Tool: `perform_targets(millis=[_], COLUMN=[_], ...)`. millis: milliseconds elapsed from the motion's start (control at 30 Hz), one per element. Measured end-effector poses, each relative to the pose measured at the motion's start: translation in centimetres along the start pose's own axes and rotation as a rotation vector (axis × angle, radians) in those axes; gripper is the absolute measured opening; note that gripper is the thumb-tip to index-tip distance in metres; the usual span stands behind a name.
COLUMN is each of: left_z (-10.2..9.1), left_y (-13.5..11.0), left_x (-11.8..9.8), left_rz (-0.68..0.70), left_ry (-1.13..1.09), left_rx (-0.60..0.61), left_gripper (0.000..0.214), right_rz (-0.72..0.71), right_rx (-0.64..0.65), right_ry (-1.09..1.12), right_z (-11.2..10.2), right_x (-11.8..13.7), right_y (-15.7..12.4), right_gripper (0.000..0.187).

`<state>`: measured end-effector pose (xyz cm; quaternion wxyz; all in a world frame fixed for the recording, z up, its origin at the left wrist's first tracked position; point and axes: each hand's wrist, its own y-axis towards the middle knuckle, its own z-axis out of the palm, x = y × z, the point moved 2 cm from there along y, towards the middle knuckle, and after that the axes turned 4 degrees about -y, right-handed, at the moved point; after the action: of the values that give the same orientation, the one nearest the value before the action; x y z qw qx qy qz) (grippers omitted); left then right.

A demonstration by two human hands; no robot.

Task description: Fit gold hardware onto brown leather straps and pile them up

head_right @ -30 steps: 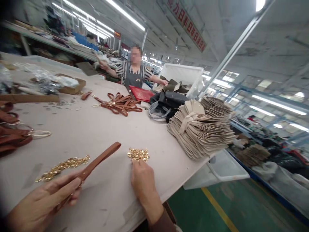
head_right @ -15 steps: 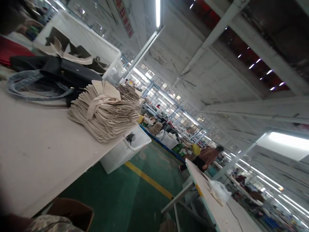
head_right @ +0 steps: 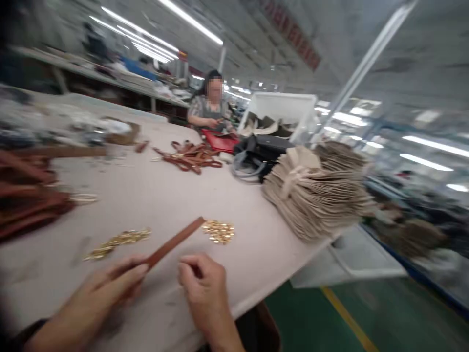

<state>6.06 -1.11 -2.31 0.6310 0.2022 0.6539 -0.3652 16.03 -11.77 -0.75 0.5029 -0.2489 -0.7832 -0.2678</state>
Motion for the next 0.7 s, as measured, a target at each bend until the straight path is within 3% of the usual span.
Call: perform_targets(millis=[33,100,367,700], left_z=[-2.2,-4.1,-2.5,-2.8], left_y=[-0.9,-2.3,-2.8,-3.1], left_x=[-0.3,-1.0,-2.0,-1.4], left_rz=[-0.001,0.022,0.200,0.330], left_ry=[0.024,0.054,0.111,0.195], left_rx=[-0.034,-0.037,-0.034,-0.049], left_gripper=[0.031,0.027,0.021,0.018], right_rz=[0.011,-0.031,-0.348,-0.450], right_rx=[0.038,0.089,0.057,0.039], right_ry=[0.062,0.126,-0.108,-0.121], right_z=[0.6,1.3,2.8,2.8], right_x=[-0.4,-0.5,1.4,0.5], right_y=[-0.2,-0.5,-0.8,-0.3], right_gripper=[0.015,0.016,0.011,0.015])
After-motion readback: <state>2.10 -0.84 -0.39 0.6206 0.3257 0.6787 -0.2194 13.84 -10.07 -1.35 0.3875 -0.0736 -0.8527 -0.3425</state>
